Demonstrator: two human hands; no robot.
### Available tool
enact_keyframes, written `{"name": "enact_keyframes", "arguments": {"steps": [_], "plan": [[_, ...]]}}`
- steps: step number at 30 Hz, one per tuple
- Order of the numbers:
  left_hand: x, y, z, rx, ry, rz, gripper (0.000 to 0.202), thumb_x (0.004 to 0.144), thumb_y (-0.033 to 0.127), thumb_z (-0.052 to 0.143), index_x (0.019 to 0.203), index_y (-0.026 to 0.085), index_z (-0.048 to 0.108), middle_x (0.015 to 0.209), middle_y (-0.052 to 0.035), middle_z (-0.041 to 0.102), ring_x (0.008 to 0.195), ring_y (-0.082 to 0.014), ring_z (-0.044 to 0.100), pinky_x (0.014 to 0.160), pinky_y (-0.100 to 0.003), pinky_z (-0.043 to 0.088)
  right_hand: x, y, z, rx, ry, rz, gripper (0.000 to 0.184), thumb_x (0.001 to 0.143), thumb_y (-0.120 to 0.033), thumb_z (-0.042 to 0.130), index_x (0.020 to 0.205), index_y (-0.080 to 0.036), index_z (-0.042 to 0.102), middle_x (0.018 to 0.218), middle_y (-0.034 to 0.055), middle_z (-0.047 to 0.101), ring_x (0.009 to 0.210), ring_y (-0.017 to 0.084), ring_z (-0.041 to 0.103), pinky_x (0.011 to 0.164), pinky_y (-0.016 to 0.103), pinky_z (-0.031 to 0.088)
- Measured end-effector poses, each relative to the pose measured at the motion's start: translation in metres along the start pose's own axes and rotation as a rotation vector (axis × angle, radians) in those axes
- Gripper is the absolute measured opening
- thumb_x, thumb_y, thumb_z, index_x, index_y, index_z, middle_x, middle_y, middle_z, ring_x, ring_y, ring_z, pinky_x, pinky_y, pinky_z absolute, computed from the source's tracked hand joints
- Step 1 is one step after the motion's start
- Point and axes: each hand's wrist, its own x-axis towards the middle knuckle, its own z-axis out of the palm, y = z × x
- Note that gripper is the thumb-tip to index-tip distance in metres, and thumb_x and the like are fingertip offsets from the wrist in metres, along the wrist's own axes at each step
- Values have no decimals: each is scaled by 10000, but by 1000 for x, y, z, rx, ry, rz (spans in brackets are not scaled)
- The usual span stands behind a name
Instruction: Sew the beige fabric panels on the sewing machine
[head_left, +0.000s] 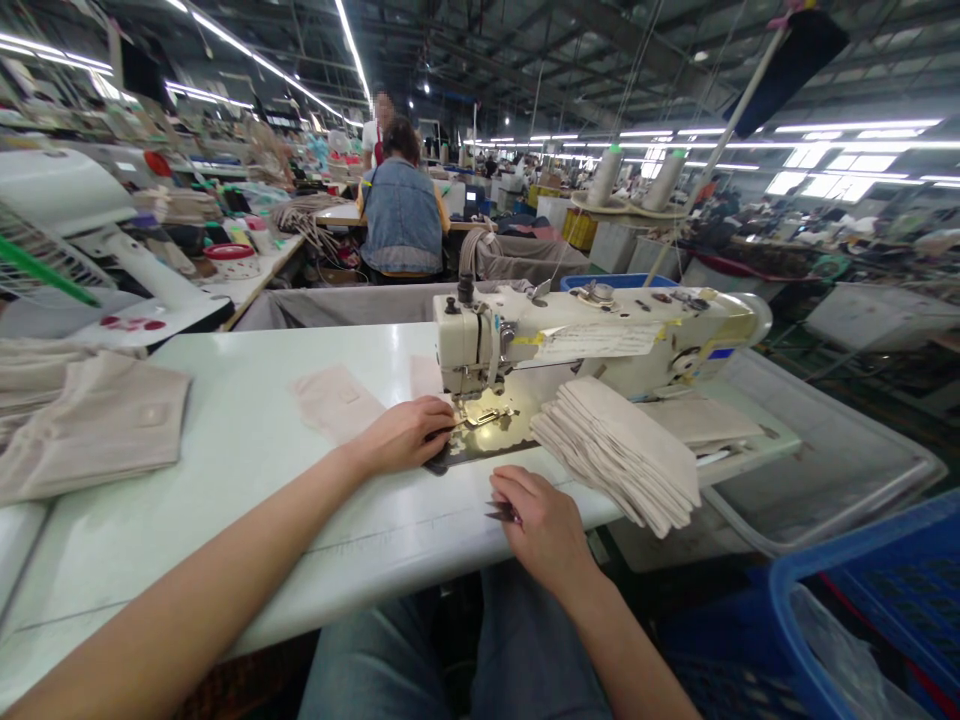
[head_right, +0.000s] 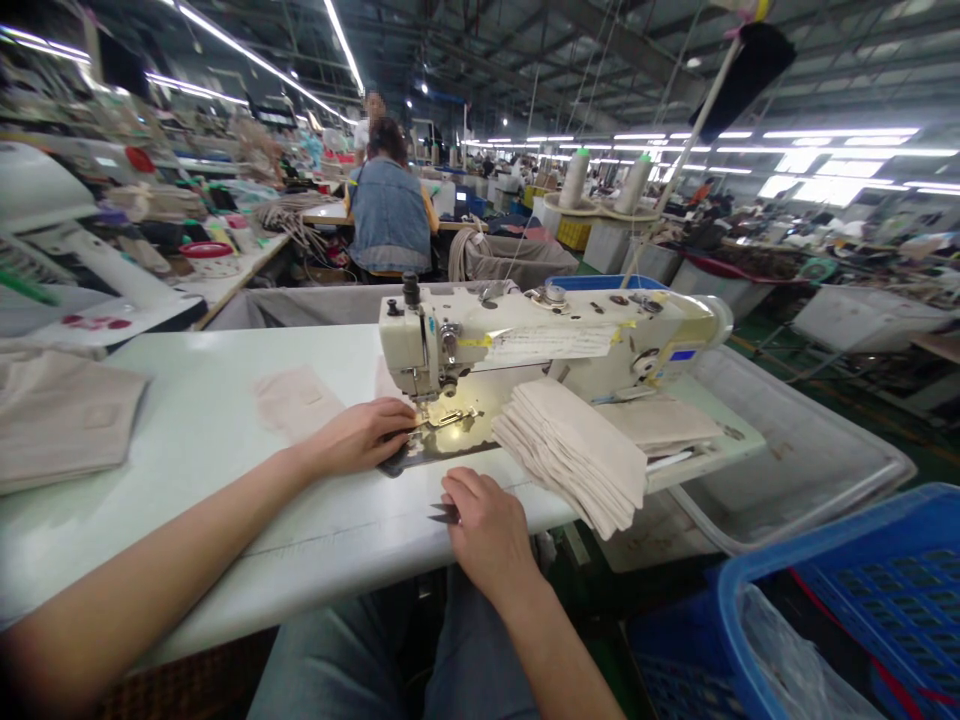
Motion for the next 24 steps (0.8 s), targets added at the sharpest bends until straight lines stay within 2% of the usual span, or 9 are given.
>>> {"name": "enact_keyframes", "arguments": {"steps": [5,8,13,19,22,24], "plan": [[3,-6,0,24,-11,-5,273,984,239,456,1011,169,719,1105,-108,698,1033,-238,648,939,-374,527,-2,0,-1,1,21,-6,382,814,-1,529,1101,-199,687,1179,49,717,1006,224,672,843,313,541],[3,-6,-1,20,-9,5,286,994,248,443,1010,169,717,1094,-109,696,1034,-236,646,941,-367,522,-2,1,-7,20,77,-28,345,843,-18,505,1075,-192,692,1140,56,726,984,212,681,841,306,540],[5,-8,-2,10,-11,2,297,994,255,438,1010,176,723,1064,-104,698,1005,-233,652,922,-367,530,1,5,-36,-1,287,-14,263,904,-83,496,1049,-188,689,1050,71,727,950,195,689,833,306,537],[5,-7,-2,-11,12,-7,311,995,268,435,1004,182,734,1058,-106,702,992,-230,653,912,-357,533,12,20,-78,-195,499,13,190,929,-156,541,1023,-210,698,1008,58,734,915,182,696,784,282,525],[4,-6,-1,-16,26,-7,307,998,270,437,1009,182,730,1054,-107,700,994,-230,652,921,-360,527,16,25,-89,-271,558,49,168,937,-181,556,1000,-207,709,999,49,738,904,176,694,765,269,507],[3,-7,1,-25,39,-5,297,995,265,445,1017,183,730,1067,-110,700,1009,-231,654,933,-362,524,15,24,-89,-256,555,39,165,946,-188,552,998,-205,708,996,51,737,911,174,693,774,267,506]]}}
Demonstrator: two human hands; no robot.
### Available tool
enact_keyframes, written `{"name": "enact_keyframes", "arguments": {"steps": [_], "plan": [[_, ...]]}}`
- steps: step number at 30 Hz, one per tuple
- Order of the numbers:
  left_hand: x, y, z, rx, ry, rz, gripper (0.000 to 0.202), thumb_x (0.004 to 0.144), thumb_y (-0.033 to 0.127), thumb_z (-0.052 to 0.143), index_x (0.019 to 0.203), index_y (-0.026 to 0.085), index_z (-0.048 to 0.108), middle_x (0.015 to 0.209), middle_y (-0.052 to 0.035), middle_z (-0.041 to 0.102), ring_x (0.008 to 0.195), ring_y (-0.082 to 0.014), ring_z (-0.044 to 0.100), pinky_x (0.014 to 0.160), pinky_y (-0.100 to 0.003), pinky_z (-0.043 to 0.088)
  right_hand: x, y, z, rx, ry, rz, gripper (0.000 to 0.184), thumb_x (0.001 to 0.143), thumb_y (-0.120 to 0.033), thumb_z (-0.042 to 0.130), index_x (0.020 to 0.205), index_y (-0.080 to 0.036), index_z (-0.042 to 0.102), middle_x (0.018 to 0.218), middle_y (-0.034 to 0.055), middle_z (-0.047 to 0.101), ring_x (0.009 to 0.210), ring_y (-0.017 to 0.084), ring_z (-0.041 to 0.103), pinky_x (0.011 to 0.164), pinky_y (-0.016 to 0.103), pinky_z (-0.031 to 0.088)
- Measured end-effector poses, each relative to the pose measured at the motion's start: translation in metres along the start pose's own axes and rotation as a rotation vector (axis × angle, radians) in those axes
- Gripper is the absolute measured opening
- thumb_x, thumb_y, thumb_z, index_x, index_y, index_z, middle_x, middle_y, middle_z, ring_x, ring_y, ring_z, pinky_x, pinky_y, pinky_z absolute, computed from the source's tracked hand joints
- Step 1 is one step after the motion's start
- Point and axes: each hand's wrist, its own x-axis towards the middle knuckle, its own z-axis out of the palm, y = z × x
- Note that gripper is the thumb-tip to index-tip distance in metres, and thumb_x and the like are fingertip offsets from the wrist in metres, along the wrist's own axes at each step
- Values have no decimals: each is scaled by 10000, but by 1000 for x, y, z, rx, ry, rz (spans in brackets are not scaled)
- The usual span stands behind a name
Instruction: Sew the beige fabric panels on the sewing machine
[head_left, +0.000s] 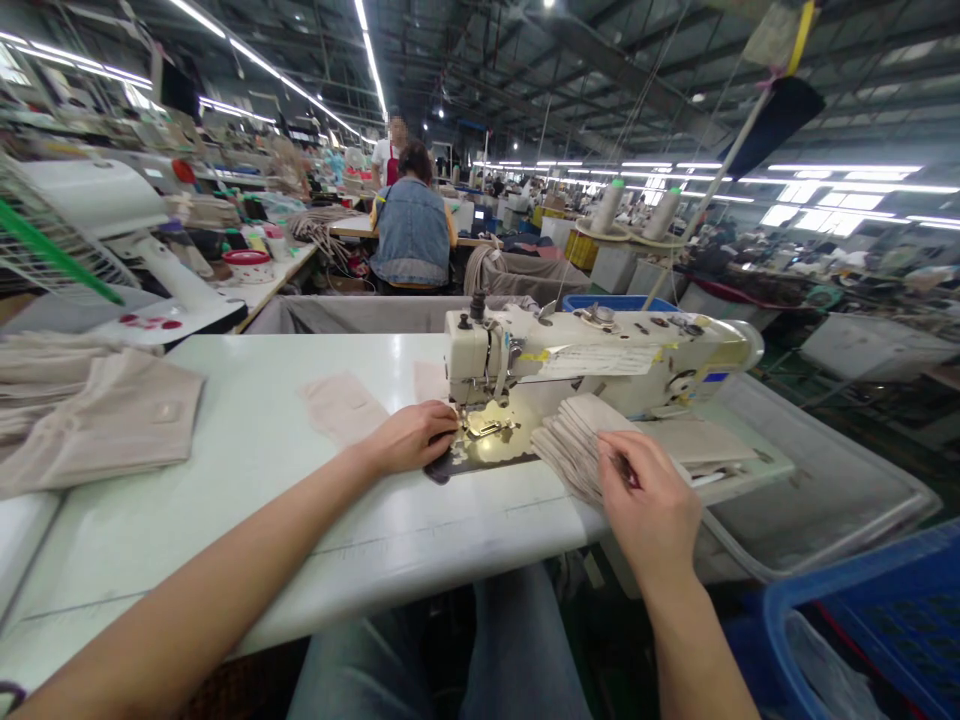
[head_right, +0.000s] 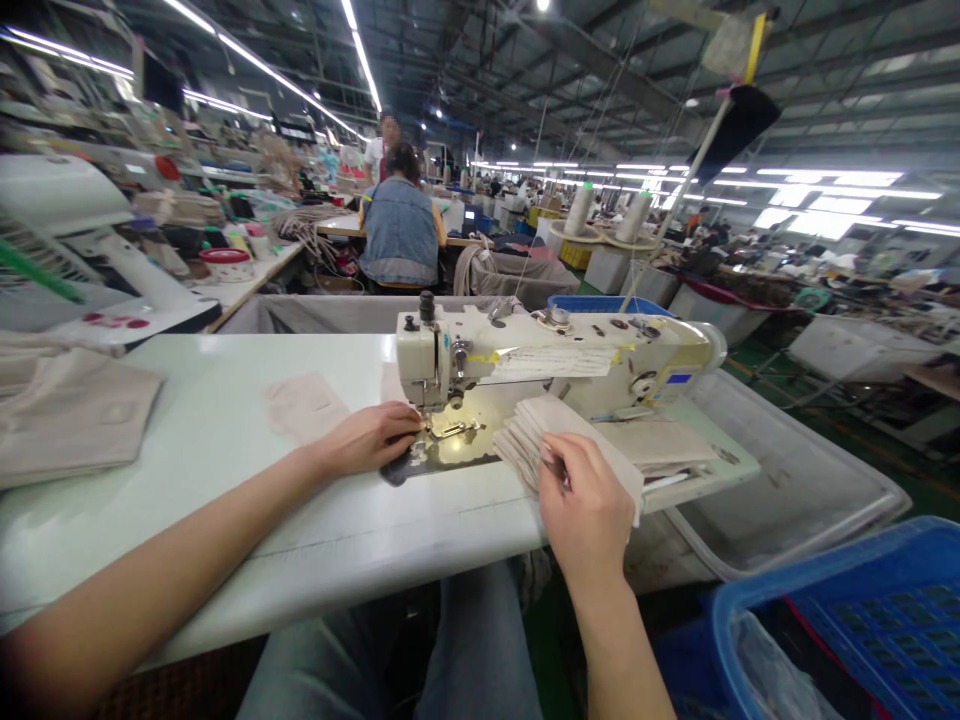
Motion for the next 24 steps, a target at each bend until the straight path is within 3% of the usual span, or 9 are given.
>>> {"name": "enact_keyframes", "arguments": {"steps": [10,17,21,24], "plan": [[-7,0,10,10,49,-43,295,982,250,443,1080,184,713,1080,-119,698,1012,-232,658,934,-372,537,-53,-29,37,227,-347,-35,151,959,-171,518,968,-193,667,874,37,715,803,169,683,739,266,486],[-13,5,13,27,57,-146,243,959,220,480,1023,187,712,1041,-113,700,977,-233,668,888,-351,535,-61,-34,49,194,-397,-37,172,955,-195,504,951,-202,676,863,31,724,786,165,706,695,250,495],[-39,15,-13,64,34,-279,240,932,247,540,1095,171,699,1159,-116,698,1039,-256,666,926,-374,529,-73,-25,50,130,-356,-103,236,993,-301,470,945,-215,685,881,30,745,771,179,729,662,268,515],[-76,19,-51,182,161,-540,400,933,285,557,1310,155,591,1287,-146,647,1174,-291,614,1019,-422,488,-86,-2,58,121,-321,-171,292,1000,-389,454,980,-228,698,916,29,762,750,194,743,641,286,541]]}}
